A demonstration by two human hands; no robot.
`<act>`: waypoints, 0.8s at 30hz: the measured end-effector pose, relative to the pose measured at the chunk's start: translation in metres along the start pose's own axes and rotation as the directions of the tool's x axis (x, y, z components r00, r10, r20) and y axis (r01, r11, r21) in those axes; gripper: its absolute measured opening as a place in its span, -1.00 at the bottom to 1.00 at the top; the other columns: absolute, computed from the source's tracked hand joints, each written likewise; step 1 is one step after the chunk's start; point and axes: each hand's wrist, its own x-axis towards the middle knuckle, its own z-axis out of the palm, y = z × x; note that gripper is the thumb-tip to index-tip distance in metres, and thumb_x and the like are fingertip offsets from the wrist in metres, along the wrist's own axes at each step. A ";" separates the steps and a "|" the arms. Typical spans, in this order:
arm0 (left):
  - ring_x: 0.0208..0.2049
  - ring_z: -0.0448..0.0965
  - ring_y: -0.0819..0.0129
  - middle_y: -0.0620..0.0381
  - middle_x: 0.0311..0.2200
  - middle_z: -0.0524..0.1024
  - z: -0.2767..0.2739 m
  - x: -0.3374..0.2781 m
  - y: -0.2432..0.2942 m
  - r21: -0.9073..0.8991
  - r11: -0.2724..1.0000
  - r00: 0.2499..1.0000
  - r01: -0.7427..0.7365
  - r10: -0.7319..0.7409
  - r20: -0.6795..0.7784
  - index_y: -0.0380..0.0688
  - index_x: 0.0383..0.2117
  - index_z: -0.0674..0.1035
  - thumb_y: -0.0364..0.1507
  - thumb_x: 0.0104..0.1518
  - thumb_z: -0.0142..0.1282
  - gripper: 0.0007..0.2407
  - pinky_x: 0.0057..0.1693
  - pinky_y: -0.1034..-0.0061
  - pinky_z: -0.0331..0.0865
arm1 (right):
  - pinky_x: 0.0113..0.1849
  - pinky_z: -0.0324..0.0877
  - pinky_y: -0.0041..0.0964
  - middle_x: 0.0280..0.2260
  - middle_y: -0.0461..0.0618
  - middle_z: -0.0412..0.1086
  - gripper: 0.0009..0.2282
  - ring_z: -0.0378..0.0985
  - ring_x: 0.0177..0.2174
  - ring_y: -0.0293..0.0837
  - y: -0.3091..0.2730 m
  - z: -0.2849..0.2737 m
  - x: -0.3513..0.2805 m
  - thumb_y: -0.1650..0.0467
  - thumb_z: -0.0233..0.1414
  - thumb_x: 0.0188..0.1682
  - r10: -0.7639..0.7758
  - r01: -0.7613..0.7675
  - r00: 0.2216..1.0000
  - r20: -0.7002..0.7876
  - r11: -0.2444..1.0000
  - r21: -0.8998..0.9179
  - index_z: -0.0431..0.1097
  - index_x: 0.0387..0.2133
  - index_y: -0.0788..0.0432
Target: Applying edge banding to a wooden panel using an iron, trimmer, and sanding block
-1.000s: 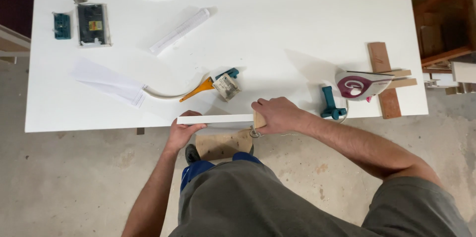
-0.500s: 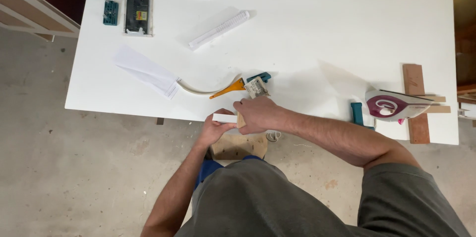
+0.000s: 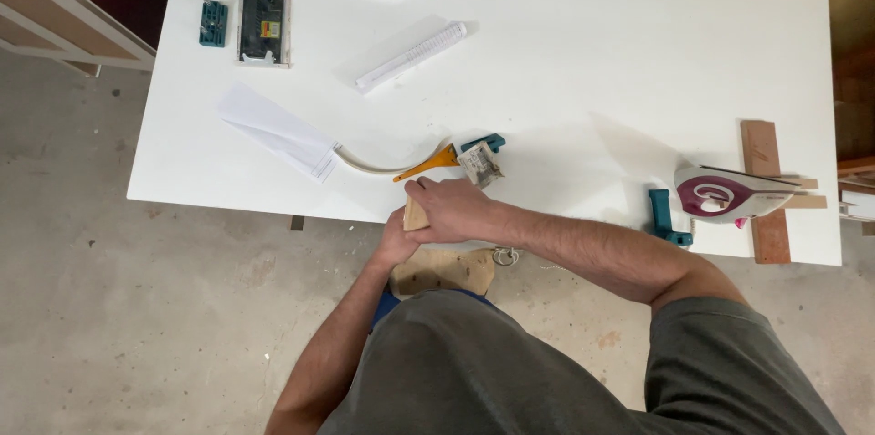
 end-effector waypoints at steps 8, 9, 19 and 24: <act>-0.19 0.62 0.23 0.02 -0.28 0.68 0.017 -0.023 0.114 0.114 0.987 0.993 -0.116 0.117 -0.007 -0.09 -0.29 0.71 -0.36 -0.13 0.58 -0.70 -0.16 0.39 0.39 | -0.36 0.52 0.11 -0.12 0.24 0.40 -0.37 0.61 -0.31 0.22 0.038 0.010 -0.057 0.13 0.09 -0.05 0.064 -0.061 0.996 0.068 0.997 -0.046 0.17 0.19 0.28; -0.19 0.62 0.23 0.02 -0.28 0.68 0.016 -0.022 0.115 0.113 0.987 0.993 -0.118 0.117 0.014 -0.09 -0.29 0.71 -0.36 -0.13 0.58 -0.70 -0.16 0.39 0.39 | -0.36 0.52 0.11 -0.12 0.24 0.40 -0.37 0.61 -0.31 0.22 0.043 0.010 -0.065 0.13 0.09 -0.05 0.081 -0.079 0.995 0.062 0.996 -0.037 0.17 0.19 0.28; -0.18 0.63 0.13 -0.07 -0.26 0.68 0.017 -0.026 0.138 0.135 0.989 0.998 -0.058 0.057 0.015 -0.21 -0.33 0.68 -0.43 -0.11 0.55 -0.73 -0.08 0.30 0.40 | -0.31 0.56 0.15 -0.13 0.25 0.43 -0.36 0.63 -0.25 0.24 0.101 0.027 -0.135 0.15 0.12 -0.07 0.235 -0.226 0.960 0.154 0.971 -0.073 0.18 0.20 0.30; -0.16 0.60 0.19 -0.07 -0.26 0.68 0.017 -0.028 0.132 0.110 0.993 0.999 -0.036 0.038 -0.010 -0.22 -0.33 0.68 -0.44 -0.11 0.55 -0.73 -0.04 0.28 0.39 | -0.19 0.54 0.21 -0.10 0.25 0.45 -0.38 0.63 -0.19 0.24 0.125 0.050 -0.158 0.18 0.14 -0.04 0.310 -0.302 0.931 0.193 0.951 -0.069 0.19 0.22 0.30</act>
